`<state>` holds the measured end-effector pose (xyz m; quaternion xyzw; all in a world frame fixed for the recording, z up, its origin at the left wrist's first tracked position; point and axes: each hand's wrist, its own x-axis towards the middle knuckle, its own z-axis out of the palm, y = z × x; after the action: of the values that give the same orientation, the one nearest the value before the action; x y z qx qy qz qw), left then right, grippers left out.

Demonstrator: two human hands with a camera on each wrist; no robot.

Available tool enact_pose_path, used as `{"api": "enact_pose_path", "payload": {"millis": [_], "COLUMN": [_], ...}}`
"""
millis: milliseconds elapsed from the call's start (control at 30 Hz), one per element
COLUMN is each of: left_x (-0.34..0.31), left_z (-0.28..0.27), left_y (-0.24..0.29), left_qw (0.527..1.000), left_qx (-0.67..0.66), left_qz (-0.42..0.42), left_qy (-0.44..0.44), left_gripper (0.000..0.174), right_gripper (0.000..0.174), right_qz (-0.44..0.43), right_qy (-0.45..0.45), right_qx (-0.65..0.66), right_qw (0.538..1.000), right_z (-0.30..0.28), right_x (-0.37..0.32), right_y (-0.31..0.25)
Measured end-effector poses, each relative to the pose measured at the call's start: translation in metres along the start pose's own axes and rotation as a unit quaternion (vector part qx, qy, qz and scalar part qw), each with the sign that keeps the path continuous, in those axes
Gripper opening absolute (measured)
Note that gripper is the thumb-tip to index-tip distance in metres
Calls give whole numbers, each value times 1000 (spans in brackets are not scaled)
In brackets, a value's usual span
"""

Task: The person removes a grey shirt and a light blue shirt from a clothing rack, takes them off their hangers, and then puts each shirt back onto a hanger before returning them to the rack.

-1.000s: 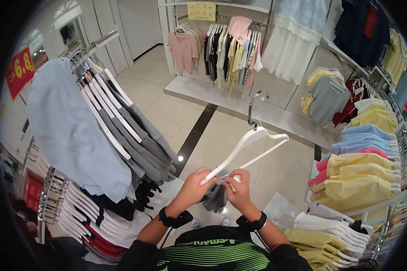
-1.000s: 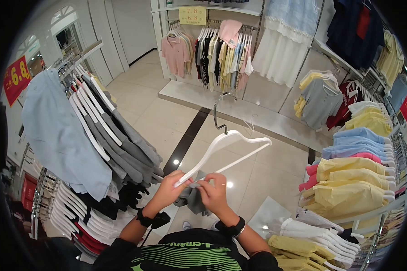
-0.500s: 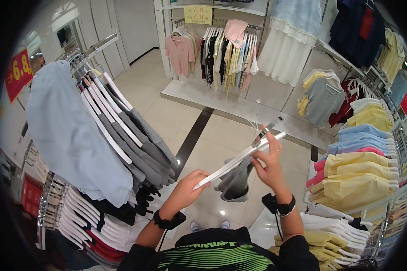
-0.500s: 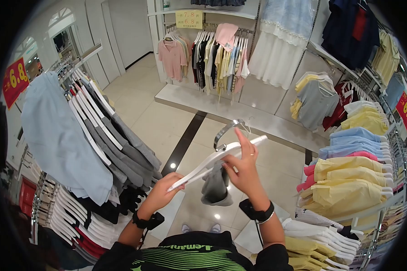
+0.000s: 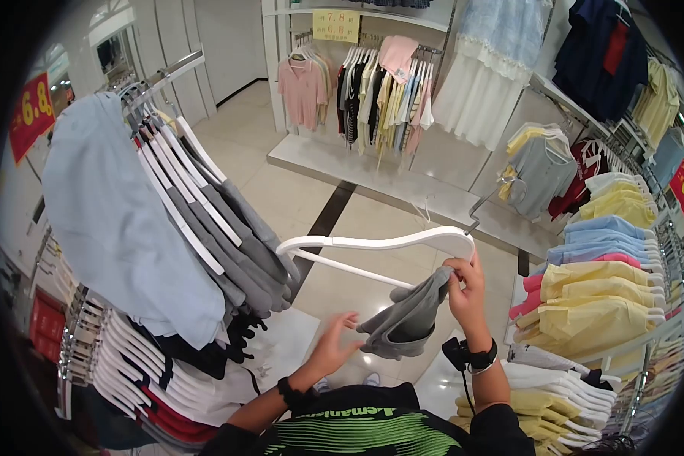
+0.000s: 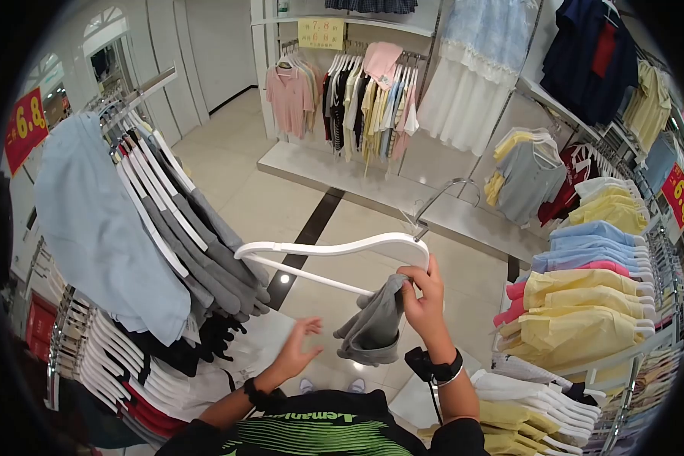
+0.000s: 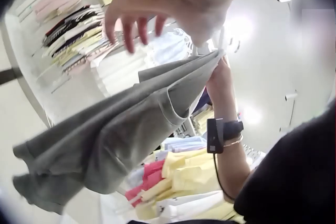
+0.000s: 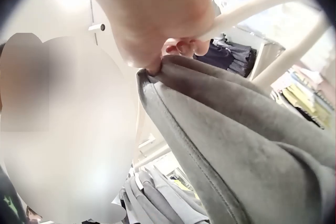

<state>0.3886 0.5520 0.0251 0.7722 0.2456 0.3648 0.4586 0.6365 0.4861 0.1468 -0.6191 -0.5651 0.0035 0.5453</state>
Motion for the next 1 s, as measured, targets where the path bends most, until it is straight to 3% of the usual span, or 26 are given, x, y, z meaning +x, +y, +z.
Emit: {"api": "enact_pose_path", "payload": {"millis": [33, 67, 133, 200, 300, 400, 500, 633, 700, 733, 800, 867, 933, 1000], "left_x": [1, 3, 13, 18, 16, 19, 27, 43, 52, 56, 63, 68, 71, 74], "left_z": [12, 26, 52, 55, 47, 15, -10, -35, -41, -43, -41, -38, -36, -35], "left_y": [-11, -11, -5, 1, -6, -8, -16, 18, 33, 36, 41, 47, 45, 44], "left_qw": [995, 995, 983, 980, 997, 992, 994, 981, 980, 978, 974, 959, 957, 949], "left_qx": [-85, -87, -95, -67, 36, 101, 71, 152, 168, 181, 204, 258, 267, 294], "left_qz": [-46, -48, -84, -100, -63, -73, -52, -97, -77, -56, -11, 27, 22, 27], "left_qy": [-30, -29, -131, -159, -37, 16, 70, 74, 77, 81, 102, 110, 111, 109], "left_gripper": [49, 49, 39, 31, 17, 16, 14, 5, 5, 5, 6, 8, 8, 10], "right_gripper": [12, 12, 8, 8, 7, 10, 10, 8, 16, 16, 29, 39, 42, 36], "right_qz": [27, 27, 11, 6, 18, 59, 68, 77, 126, 128, 153, 125, 214, 210], "right_qy": [4, 1, 26, 20, 42, 101, 125, 53, -64, -66, 20, 20, 25, 32], "right_qx": [2, 2, 39, 27, 25, 42, 11, -3, -34, -30, 158, 166, 99, 61], "right_qw": [1000, 1000, 999, 999, 999, 992, 990, 996, 989, 989, 975, 978, 971, 975], "right_z": [1, 6, 17, 18, 17, 10, 6, 0, -7, -6, -1, -8, -22, -32], "right_x": [-1, -5, -12, -17, -25, -35, -46, -57, -59, -65, -87, -102, -102, -107], "right_y": [-3, -4, -2, 1, 8, 18, 26, 54, 54, 60, 85, 100, 78, 79]}}
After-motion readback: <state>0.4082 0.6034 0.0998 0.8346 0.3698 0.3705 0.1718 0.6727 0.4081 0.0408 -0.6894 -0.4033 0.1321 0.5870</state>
